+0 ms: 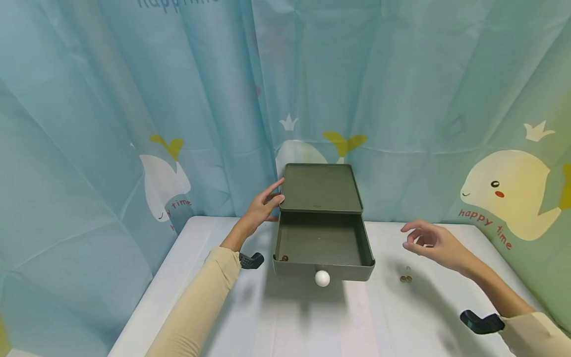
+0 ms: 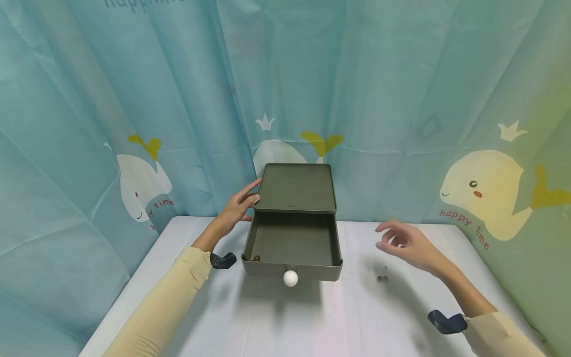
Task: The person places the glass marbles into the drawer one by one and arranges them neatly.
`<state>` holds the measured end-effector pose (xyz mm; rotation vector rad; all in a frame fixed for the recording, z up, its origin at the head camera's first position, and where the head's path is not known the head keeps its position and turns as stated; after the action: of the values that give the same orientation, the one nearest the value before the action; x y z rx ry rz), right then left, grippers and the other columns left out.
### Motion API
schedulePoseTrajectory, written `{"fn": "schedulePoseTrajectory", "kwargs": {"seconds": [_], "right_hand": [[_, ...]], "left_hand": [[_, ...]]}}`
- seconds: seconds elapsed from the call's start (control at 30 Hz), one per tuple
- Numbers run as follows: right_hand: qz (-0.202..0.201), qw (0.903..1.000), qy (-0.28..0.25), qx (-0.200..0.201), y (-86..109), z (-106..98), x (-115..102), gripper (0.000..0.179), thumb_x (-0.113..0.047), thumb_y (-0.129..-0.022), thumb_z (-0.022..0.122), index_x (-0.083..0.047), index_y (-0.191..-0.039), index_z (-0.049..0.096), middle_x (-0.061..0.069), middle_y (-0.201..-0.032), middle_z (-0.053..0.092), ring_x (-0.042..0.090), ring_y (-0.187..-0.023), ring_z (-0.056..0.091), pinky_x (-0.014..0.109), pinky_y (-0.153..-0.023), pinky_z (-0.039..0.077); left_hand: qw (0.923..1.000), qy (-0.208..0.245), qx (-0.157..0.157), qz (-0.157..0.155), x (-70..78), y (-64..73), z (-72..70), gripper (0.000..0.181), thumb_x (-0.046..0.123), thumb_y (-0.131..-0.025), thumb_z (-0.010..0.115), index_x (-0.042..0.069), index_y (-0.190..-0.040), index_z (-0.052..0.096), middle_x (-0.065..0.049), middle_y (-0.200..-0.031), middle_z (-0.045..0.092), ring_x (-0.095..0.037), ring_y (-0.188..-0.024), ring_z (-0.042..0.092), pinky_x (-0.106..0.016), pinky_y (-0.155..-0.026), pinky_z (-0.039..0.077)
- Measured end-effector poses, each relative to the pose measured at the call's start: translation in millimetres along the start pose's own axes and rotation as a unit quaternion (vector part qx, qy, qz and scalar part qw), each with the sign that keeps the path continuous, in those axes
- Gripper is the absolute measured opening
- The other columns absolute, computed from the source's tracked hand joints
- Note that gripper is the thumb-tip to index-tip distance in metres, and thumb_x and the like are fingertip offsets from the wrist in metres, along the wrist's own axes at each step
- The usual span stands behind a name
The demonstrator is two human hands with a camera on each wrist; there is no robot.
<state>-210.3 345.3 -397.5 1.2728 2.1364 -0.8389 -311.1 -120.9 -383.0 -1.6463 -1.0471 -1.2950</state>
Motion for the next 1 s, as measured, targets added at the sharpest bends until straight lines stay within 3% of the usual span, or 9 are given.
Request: {"fn": "schedulePoseTrajectory", "kwargs": {"seconds": [0.37, 0.6, 0.77, 1.0], "right_hand": [[0.023, 0.9997, -0.006, -0.006, 12.0, 13, 33, 0.029, -0.015, -0.095, 0.075, -0.014, -0.123, 0.065, 0.001, -0.093, 0.068, 0.021, -0.078, 0.068, 0.026, -0.064, 0.050], [0.032, 0.9995, -0.005, -0.007, 17.9, 20, 54, 0.031, -0.014, -0.095, 0.075, -0.005, -0.123, 0.065, 0.000, -0.092, 0.069, 0.022, -0.077, 0.068, 0.025, -0.065, 0.049], [0.032, 0.9994, 0.005, -0.011, 20.7, 24, 63, 0.031, -0.011, -0.095, 0.075, -0.003, -0.123, 0.066, 0.002, -0.093, 0.069, 0.019, -0.076, 0.067, 0.025, -0.066, 0.048], [0.064, 0.9977, 0.001, -0.022, 25.2, 29, 74, 0.031, -0.013, -0.093, 0.077, -0.004, -0.122, 0.068, 0.004, -0.097, 0.070, 0.014, -0.076, 0.066, 0.025, -0.064, 0.049]], "left_hand": [[0.9999, -0.008, 0.008, 0.005, -0.4, 1.0, -0.9, 0.058, 0.039, -0.105, 0.058, 0.040, -0.160, 0.037, -0.011, -0.161, 0.039, -0.038, -0.140, 0.046, -0.060, -0.097, 0.053], [0.9999, -0.010, 0.008, 0.005, -0.3, 1.1, -1.0, 0.059, 0.039, -0.105, 0.057, 0.040, -0.160, 0.036, -0.010, -0.161, 0.038, -0.037, -0.140, 0.045, -0.059, -0.098, 0.053], [0.9999, -0.011, 0.009, 0.006, -1.1, 0.5, -0.9, 0.058, 0.039, -0.106, 0.057, 0.039, -0.160, 0.037, -0.012, -0.161, 0.038, -0.038, -0.140, 0.045, -0.062, -0.099, 0.051], [1.0000, -0.007, 0.002, 0.002, -1.4, -0.9, -0.5, 0.061, 0.035, -0.107, 0.055, 0.037, -0.163, 0.031, -0.013, -0.163, 0.034, -0.039, -0.141, 0.043, -0.061, -0.098, 0.051]]}}
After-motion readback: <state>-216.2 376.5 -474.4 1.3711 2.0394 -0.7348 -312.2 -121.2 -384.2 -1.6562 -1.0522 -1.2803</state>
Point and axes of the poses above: each hand's wrist, its own y-axis away from the middle knuckle, its own z-axis out of the palm, x = y × z, the point moved 1 cm from there along -y, towards the middle knuckle
